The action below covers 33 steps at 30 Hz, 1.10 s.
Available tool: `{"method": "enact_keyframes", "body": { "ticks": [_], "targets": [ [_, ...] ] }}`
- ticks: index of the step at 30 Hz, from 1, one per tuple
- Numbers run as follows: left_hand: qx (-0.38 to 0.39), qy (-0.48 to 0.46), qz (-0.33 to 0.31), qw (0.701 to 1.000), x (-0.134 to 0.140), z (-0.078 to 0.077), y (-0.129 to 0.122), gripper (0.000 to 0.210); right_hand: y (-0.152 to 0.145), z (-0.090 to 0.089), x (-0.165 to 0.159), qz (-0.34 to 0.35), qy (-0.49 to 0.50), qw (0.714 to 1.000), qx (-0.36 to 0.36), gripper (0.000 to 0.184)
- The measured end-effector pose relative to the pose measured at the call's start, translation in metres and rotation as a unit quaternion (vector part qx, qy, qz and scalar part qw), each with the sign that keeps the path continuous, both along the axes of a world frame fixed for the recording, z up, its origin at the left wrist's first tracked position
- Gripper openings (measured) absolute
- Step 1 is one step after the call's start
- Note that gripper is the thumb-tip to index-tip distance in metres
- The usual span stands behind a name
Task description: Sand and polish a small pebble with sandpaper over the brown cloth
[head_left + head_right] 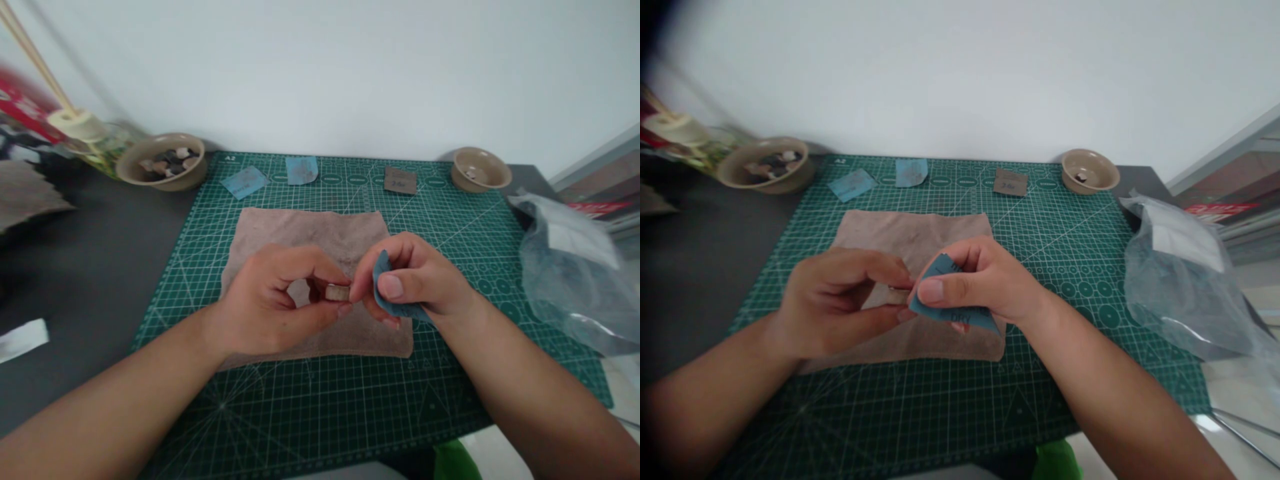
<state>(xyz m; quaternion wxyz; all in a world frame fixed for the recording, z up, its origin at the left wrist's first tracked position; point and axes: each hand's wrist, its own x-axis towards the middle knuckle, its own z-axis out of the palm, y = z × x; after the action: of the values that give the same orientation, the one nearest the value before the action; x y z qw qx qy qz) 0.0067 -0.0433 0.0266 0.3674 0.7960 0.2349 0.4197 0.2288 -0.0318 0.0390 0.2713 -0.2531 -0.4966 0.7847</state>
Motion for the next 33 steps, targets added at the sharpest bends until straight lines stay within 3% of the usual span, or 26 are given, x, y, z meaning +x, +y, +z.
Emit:
{"method": "enact_keyframes", "body": {
  "ticks": [4, 7, 12, 16, 20, 29, 33],
  "targets": [
    [0.035, 0.030, 0.017, 0.999, 0.004, 0.005, 0.000, 0.017, 0.001, -0.001, -0.002, -0.017, -0.022, 0.998, 0.049, 0.037],
    [0.076, 0.080, 0.035, 0.993, 0.005, 0.005, 0.001, 0.014, 0.001, -0.001, -0.005, -0.060, -0.120, 0.981, 0.139, 0.037],
    [0.161, 0.222, 0.070, 0.959, 0.004, 0.000, 0.002, 0.020, 0.000, -0.004, -0.010, -0.102, -0.311, 0.882, 0.340, 0.036],
    [0.156, 0.276, 0.084, 0.945, 0.005, -0.001, 0.003, 0.019, 0.001, -0.009, -0.012, -0.101, -0.354, 0.843, 0.392, 0.039],
    [0.141, 0.274, 0.071, 0.949, 0.006, -0.003, 0.003, 0.022, 0.004, -0.009, -0.011, -0.068, -0.338, 0.863, 0.368, 0.045],
    [0.079, 0.124, 0.011, 0.989, 0.007, 0.009, -0.001, 0.013, 0.003, 0.000, -0.003, -0.019, -0.165, 0.967, 0.191, 0.043],
    [0.091, 0.113, 0.014, 0.989, 0.006, 0.008, -0.001, 0.012, 0.003, 0.001, -0.004, -0.020, -0.175, 0.965, 0.196, 0.043]
  ]
}}
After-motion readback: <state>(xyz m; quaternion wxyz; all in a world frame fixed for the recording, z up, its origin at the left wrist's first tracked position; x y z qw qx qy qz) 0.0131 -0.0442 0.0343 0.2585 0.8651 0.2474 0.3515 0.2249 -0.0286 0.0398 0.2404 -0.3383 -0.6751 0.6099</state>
